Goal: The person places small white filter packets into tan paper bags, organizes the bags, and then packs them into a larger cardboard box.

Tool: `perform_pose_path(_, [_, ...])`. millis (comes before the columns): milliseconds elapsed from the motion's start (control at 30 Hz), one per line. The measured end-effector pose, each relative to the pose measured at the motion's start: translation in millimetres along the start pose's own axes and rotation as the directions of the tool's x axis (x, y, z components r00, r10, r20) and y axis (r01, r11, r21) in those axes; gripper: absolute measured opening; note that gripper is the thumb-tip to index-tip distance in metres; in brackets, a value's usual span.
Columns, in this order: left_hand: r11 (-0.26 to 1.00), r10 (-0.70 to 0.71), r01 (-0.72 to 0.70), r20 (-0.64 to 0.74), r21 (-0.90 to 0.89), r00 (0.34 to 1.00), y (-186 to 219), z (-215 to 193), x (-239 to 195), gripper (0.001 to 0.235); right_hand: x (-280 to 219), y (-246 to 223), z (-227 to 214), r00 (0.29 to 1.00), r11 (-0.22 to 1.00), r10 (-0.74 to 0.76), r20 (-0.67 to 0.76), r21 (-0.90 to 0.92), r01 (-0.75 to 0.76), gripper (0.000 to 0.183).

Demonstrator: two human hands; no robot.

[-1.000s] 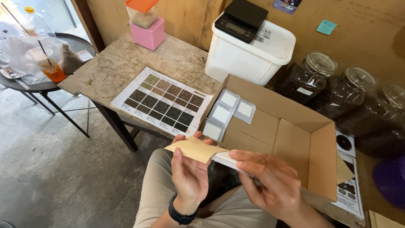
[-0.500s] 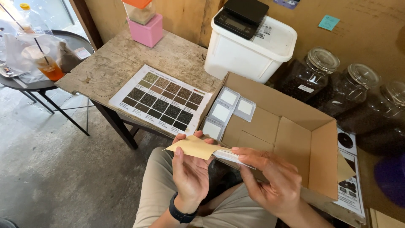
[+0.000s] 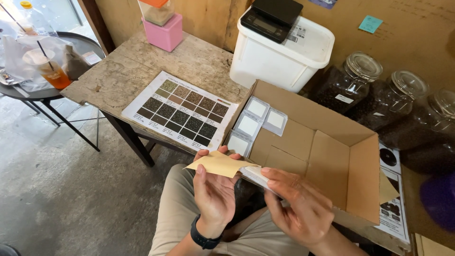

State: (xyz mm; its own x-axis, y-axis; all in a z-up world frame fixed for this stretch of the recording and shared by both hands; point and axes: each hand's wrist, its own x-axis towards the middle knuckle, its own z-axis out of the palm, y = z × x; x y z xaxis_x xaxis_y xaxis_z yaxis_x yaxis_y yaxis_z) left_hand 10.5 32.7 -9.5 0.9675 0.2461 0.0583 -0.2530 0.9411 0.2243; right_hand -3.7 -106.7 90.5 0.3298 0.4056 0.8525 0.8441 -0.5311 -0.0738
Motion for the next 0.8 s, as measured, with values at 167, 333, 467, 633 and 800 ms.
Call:
perform_pose_path(167, [1.0, 0.009, -0.009, 0.017, -0.01, 1.0, -1.0, 0.2, -0.2, 0.032, 4.6, -4.0, -2.1, 0.995, 0.995, 0.095, 0.013, 0.024, -0.095, 0.01])
perform_pose_path(333, [0.998, 0.05, -0.048, 0.051, -0.032, 0.997, -4.4, 4.3, -2.6, 0.033, 0.5, 0.3, 1.0, 0.994, 0.994, -0.11, 0.025, -0.017, 0.11, 0.015])
perform_pose_path(467, [0.997, 0.069, -0.07, 0.062, 0.013, 0.996, -4.9, 7.4, -3.5, 0.035, 6.9, -5.4, -0.8, 0.974, 0.979, -0.193, 0.116, -0.042, 0.199, 0.012])
perform_pose_path(633, [0.998, 0.058, -0.06, 0.111, 0.014, 0.992, -5.6, 9.8, -5.3, 0.037, 8.1, -7.2, 3.0, 0.987, 0.987, -0.149, 0.057, 0.066, 0.145, 0.021])
perform_pose_path(800, [0.997, -0.026, 0.028, 0.034, -0.066, 0.999, -5.6, 6.0, -4.3, 0.042, -2.9, -2.6, 4.6, 0.998, 0.998, -0.055, -0.01, -0.005, 0.055, 0.015])
